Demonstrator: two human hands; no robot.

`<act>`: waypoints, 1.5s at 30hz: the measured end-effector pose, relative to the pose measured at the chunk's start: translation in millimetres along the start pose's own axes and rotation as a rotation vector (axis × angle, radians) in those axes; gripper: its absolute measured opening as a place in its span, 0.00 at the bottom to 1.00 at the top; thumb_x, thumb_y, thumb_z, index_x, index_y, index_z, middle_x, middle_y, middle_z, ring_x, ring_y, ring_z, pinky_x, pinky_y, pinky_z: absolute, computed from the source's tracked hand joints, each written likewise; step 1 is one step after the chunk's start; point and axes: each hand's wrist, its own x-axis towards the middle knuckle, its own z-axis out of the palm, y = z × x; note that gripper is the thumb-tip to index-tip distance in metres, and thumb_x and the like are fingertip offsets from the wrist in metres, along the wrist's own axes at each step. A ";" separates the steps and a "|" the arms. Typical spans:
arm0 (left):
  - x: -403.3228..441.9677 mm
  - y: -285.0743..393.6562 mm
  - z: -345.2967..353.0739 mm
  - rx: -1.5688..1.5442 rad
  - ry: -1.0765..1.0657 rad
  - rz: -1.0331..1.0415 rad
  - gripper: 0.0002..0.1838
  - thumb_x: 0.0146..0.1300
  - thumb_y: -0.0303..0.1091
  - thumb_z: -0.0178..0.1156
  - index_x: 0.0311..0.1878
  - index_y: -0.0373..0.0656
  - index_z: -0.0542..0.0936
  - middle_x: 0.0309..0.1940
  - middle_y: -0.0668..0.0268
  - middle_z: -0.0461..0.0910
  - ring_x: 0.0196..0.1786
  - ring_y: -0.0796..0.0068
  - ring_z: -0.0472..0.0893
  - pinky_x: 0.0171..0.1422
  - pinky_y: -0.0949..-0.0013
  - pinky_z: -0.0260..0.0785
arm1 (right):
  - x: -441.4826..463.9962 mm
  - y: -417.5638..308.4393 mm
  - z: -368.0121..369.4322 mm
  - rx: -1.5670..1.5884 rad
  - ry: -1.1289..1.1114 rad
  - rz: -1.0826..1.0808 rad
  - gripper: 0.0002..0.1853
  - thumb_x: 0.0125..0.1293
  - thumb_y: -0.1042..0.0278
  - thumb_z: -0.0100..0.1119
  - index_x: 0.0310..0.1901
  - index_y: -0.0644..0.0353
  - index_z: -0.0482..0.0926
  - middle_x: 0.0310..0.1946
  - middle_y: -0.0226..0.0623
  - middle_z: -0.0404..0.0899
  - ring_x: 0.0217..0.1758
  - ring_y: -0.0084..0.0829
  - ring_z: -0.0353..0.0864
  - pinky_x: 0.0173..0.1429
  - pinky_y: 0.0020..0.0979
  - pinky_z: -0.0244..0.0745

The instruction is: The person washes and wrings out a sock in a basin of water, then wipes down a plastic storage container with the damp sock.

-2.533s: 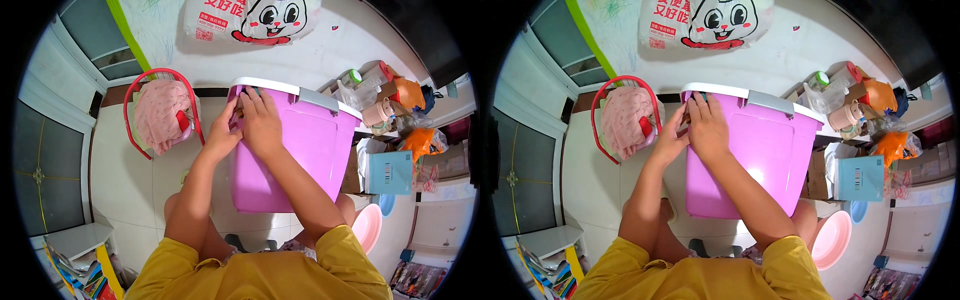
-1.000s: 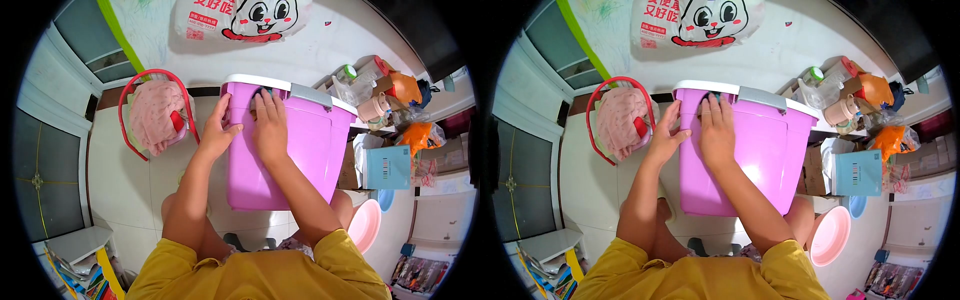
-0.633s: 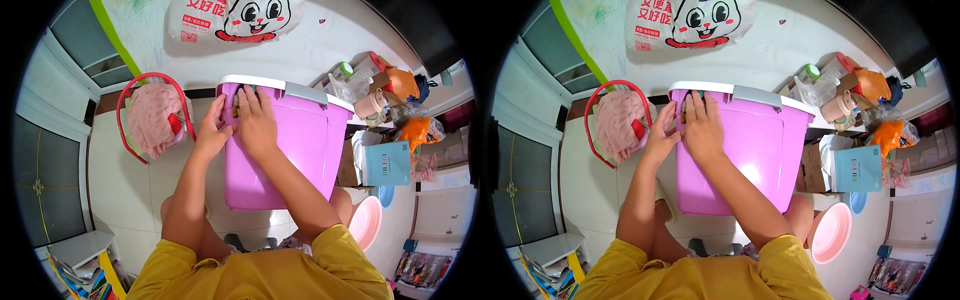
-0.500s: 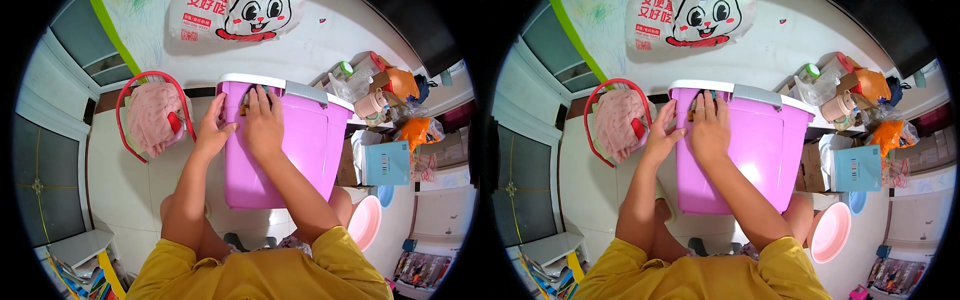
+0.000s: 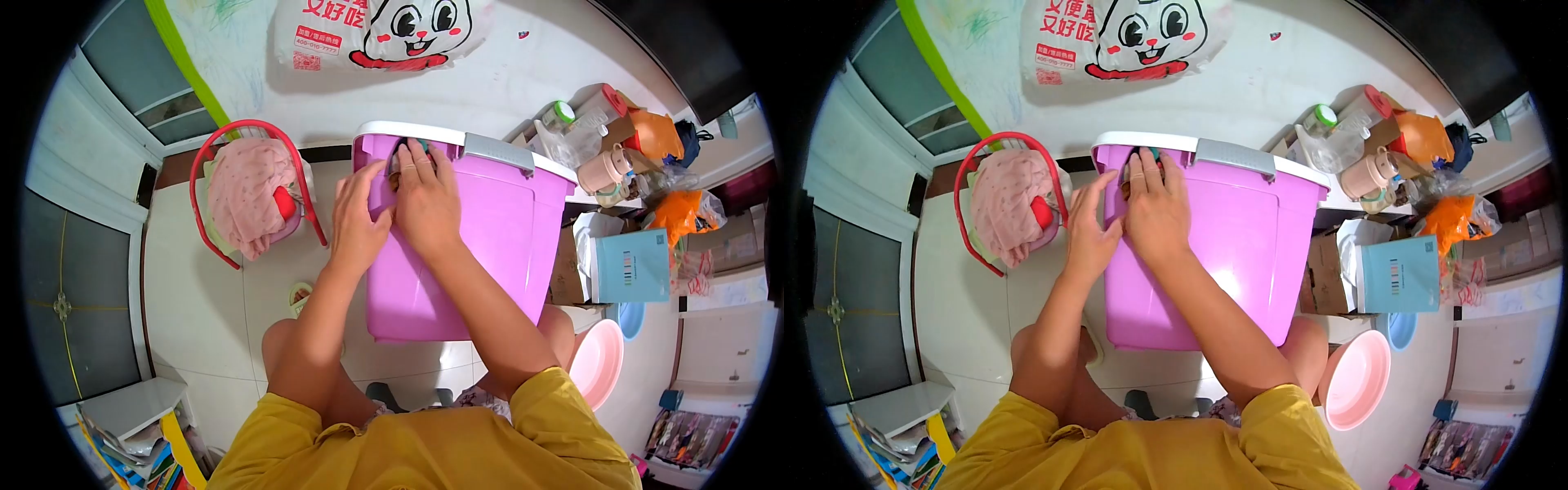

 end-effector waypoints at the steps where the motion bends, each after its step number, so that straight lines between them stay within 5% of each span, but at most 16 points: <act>1: 0.6 1.4 0.1 0.020 0.008 -0.013 0.35 0.47 0.17 0.67 0.63 0.42 0.74 0.58 0.56 0.78 0.59 0.50 0.74 0.66 0.55 0.67 | -1.1 0.7 -0.9 -0.046 0.012 0.032 0.26 0.60 0.74 0.57 0.63 0.66 0.76 0.67 0.45 0.73 0.69 0.50 0.68 0.72 0.44 0.65; 4: 0.9 2.6 0.4 0.013 0.015 -0.049 0.32 0.50 0.18 0.66 0.63 0.43 0.75 0.58 0.58 0.79 0.61 0.55 0.75 0.68 0.58 0.66 | -7.5 -0.7 -11.0 -0.034 -0.003 0.166 0.26 0.61 0.72 0.57 0.62 0.68 0.76 0.67 0.46 0.73 0.67 0.50 0.70 0.71 0.44 0.65; 10: 1.8 -1.1 4.9 0.008 0.005 -0.064 0.30 0.52 0.19 0.66 0.61 0.43 0.76 0.56 0.58 0.80 0.60 0.55 0.76 0.69 0.59 0.66 | -4.2 7.1 -4.1 -0.034 -0.002 0.008 0.28 0.60 0.69 0.59 0.63 0.70 0.75 0.67 0.45 0.73 0.65 0.49 0.70 0.71 0.45 0.64; 17: 2.1 -0.5 5.2 0.102 0.024 0.007 0.27 0.54 0.22 0.67 0.60 0.42 0.77 0.55 0.59 0.80 0.57 0.53 0.75 0.65 0.57 0.67 | -4.3 1.0 0.7 -0.086 0.018 0.151 0.29 0.60 0.68 0.59 0.64 0.71 0.74 0.66 0.49 0.73 0.66 0.49 0.70 0.71 0.41 0.63; 23: 2.0 1.8 7.1 0.126 0.060 0.015 0.26 0.55 0.24 0.68 0.59 0.42 0.77 0.54 0.59 0.81 0.57 0.53 0.75 0.64 0.57 0.68 | -7.1 5.1 -21.4 0.064 -0.080 0.203 0.26 0.55 0.75 0.61 0.58 0.71 0.76 0.61 0.53 0.75 0.58 0.50 0.74 0.66 0.38 0.68; 29: 1.9 -1.0 4.5 0.137 0.037 0.008 0.27 0.54 0.25 0.70 0.59 0.43 0.78 0.54 0.60 0.81 0.56 0.54 0.76 0.63 0.58 0.68 | -0.5 9.0 -3.5 0.027 0.146 0.090 0.22 0.59 0.76 0.60 0.56 0.71 0.76 0.60 0.52 0.77 0.54 0.52 0.74 0.63 0.44 0.70; 38: 3.2 -2.8 3.5 0.138 0.060 0.066 0.28 0.52 0.27 0.72 0.59 0.43 0.77 0.52 0.57 0.82 0.54 0.51 0.76 0.60 0.55 0.69 | -3.0 4.9 -30.8 0.004 -0.096 0.195 0.19 0.59 0.74 0.60 0.53 0.69 0.79 0.58 0.52 0.79 0.48 0.49 0.77 0.59 0.41 0.73; 45: 3.3 -4.0 2.9 0.148 0.063 0.076 0.28 0.52 0.26 0.72 0.58 0.42 0.77 0.52 0.57 0.82 0.53 0.51 0.77 0.60 0.55 0.68 | -3.0 7.4 -12.0 0.024 0.063 0.129 0.18 0.60 0.76 0.59 0.53 0.69 0.79 0.59 0.53 0.78 0.48 0.50 0.76 0.58 0.42 0.72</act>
